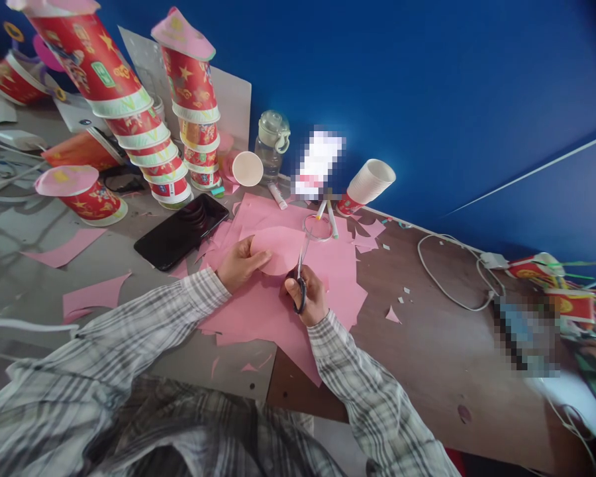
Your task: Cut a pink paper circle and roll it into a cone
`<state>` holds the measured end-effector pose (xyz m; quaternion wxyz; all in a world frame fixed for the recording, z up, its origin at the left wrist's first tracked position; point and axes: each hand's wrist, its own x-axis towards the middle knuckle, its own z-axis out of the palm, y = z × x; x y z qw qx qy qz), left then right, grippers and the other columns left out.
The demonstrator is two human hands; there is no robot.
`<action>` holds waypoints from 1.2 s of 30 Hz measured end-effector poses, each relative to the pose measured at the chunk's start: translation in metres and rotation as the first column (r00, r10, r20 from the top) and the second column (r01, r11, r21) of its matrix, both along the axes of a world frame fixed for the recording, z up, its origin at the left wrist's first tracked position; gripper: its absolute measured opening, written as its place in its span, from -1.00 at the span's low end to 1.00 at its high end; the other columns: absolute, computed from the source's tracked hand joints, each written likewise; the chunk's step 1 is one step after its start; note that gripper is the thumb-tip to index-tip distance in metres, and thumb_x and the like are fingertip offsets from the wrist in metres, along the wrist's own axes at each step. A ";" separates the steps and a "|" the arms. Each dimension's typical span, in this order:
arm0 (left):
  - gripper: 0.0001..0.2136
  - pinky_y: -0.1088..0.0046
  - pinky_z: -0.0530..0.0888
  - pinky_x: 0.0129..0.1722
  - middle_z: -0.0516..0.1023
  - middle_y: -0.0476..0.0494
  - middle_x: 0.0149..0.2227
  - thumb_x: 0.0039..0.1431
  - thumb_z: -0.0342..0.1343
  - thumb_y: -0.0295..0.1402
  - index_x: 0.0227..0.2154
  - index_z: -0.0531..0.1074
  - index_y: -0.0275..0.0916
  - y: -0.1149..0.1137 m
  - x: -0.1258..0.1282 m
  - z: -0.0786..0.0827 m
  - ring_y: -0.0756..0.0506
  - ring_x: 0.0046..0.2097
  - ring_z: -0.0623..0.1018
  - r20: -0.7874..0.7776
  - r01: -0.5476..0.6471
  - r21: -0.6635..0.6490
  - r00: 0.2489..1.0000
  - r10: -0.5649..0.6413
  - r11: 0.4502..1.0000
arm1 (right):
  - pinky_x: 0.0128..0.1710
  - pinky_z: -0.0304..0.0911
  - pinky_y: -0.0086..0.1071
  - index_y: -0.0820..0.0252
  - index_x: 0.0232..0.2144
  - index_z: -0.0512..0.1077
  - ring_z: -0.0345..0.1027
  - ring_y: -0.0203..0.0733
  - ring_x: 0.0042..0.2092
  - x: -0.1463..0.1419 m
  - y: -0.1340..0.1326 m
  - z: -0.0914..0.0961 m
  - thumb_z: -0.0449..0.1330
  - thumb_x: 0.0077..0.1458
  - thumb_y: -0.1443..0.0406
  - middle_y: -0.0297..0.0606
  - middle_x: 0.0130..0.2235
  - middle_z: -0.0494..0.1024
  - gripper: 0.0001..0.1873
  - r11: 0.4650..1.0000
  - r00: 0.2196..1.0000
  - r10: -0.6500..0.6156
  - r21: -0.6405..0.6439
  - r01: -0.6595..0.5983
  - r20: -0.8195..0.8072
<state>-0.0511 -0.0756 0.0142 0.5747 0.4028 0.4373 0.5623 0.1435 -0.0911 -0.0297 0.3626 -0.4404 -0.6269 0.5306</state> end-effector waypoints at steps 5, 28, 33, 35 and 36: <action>-0.63 0.51 0.37 -0.54 0.46 -0.04 -0.51 -0.22 0.20 -0.24 -0.32 0.36 -0.34 -0.001 0.000 0.000 0.02 -0.51 0.39 -0.009 0.008 0.008 1.000 -0.008 1.000 | -0.37 0.35 -0.28 -0.02 -0.36 0.43 0.33 -0.18 -0.44 0.000 0.000 0.000 0.45 0.15 -0.60 -0.35 -0.48 0.57 -0.14 1.000 0.999 -0.009 0.001 0.009 0.034; -0.67 0.59 0.14 -0.81 0.31 0.09 -0.71 -0.20 0.16 -0.21 -0.38 0.32 -0.33 -0.002 -0.003 0.001 0.10 -0.75 0.21 -0.062 0.046 -0.029 0.997 -0.048 0.998 | -0.47 0.33 -0.31 -0.02 -0.32 0.45 0.36 -0.19 -0.50 -0.004 0.000 0.004 0.59 0.01 -0.51 -0.40 -0.56 0.55 -0.17 0.994 0.999 -0.034 -0.102 0.032 -0.020; -0.68 0.58 0.12 -0.81 0.31 0.09 -0.71 -0.21 0.17 -0.21 -0.40 0.32 -0.31 -0.002 -0.004 0.002 0.10 -0.75 0.21 -0.062 0.034 -0.042 0.997 -0.037 0.999 | -0.50 0.32 -0.32 -0.03 -0.34 0.44 0.37 -0.19 -0.53 -0.005 -0.001 0.006 0.64 0.00 -0.47 -0.41 -0.58 0.54 -0.19 0.992 0.998 -0.037 -0.124 0.031 -0.048; -0.68 0.58 0.11 -0.80 0.30 0.09 -0.72 -0.20 0.16 -0.21 -0.40 0.32 -0.31 -0.002 -0.004 0.002 0.10 -0.75 0.20 -0.065 0.040 -0.037 0.997 -0.042 0.999 | -0.50 0.33 -0.32 -0.03 -0.34 0.44 0.37 -0.19 -0.54 -0.005 -0.001 0.006 0.65 0.01 -0.46 -0.42 -0.58 0.54 -0.19 0.992 0.998 -0.041 -0.122 0.034 -0.057; -0.69 0.58 0.12 -0.80 0.30 0.09 -0.72 -0.20 0.16 -0.21 -0.40 0.32 -0.32 -0.002 -0.004 0.001 0.10 -0.75 0.20 -0.065 0.043 -0.033 0.997 -0.045 0.999 | -0.51 0.33 -0.32 -0.03 -0.33 0.44 0.38 -0.19 -0.54 -0.005 -0.002 0.006 0.65 0.02 -0.45 -0.42 -0.58 0.54 -0.20 0.992 0.997 -0.041 -0.122 0.033 -0.060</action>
